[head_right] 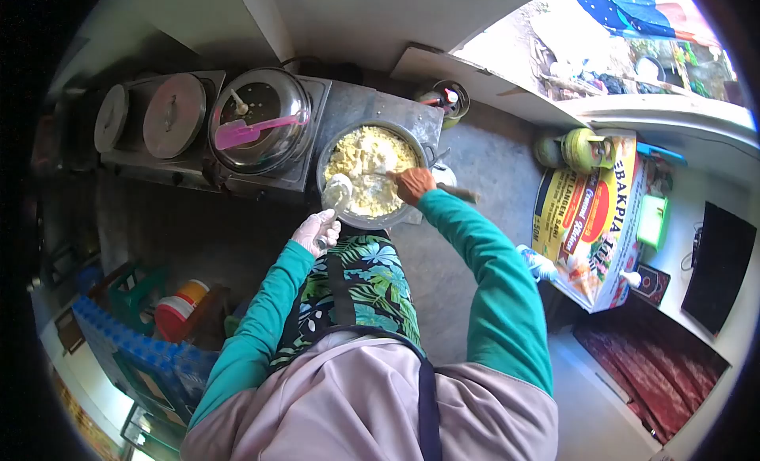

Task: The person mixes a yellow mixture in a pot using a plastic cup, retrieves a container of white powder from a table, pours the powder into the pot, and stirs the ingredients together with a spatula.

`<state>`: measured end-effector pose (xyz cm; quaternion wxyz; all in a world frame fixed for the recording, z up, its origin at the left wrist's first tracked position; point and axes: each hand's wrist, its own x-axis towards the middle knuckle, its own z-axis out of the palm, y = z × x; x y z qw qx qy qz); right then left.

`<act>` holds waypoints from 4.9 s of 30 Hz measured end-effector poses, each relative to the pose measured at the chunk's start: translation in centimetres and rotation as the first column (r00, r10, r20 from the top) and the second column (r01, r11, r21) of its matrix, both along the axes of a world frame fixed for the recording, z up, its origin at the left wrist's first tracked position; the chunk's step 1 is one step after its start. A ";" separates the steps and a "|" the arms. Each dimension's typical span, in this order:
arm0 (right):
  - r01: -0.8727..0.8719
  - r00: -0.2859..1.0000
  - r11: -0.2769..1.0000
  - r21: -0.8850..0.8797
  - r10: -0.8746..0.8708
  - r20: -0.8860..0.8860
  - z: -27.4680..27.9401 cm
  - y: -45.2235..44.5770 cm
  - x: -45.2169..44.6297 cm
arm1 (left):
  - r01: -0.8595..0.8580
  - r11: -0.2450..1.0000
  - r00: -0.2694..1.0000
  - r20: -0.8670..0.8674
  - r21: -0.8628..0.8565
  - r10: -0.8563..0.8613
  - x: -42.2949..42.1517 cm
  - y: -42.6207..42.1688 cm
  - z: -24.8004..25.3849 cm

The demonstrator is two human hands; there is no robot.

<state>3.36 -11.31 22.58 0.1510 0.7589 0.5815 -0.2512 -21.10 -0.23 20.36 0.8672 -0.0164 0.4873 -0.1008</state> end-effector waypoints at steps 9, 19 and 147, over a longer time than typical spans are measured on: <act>0.208 0.944 0.971 0.122 -0.166 -0.285 -3.4 -8.3 1.3 | -0.131 0.983 0.980 -0.135 0.127 0.148 2.8 -5.4 2.1; -0.006 1.000 0.996 0.093 0.008 -0.021 1.0 -4.6 0.9 | -0.292 0.956 0.944 -0.159 0.014 0.291 2.9 -7.0 1.2; -0.273 0.934 0.961 0.036 0.273 -0.230 -6.1 4.4 8.8 | -0.358 0.933 0.932 -0.071 -0.031 0.355 2.8 -7.6 3.0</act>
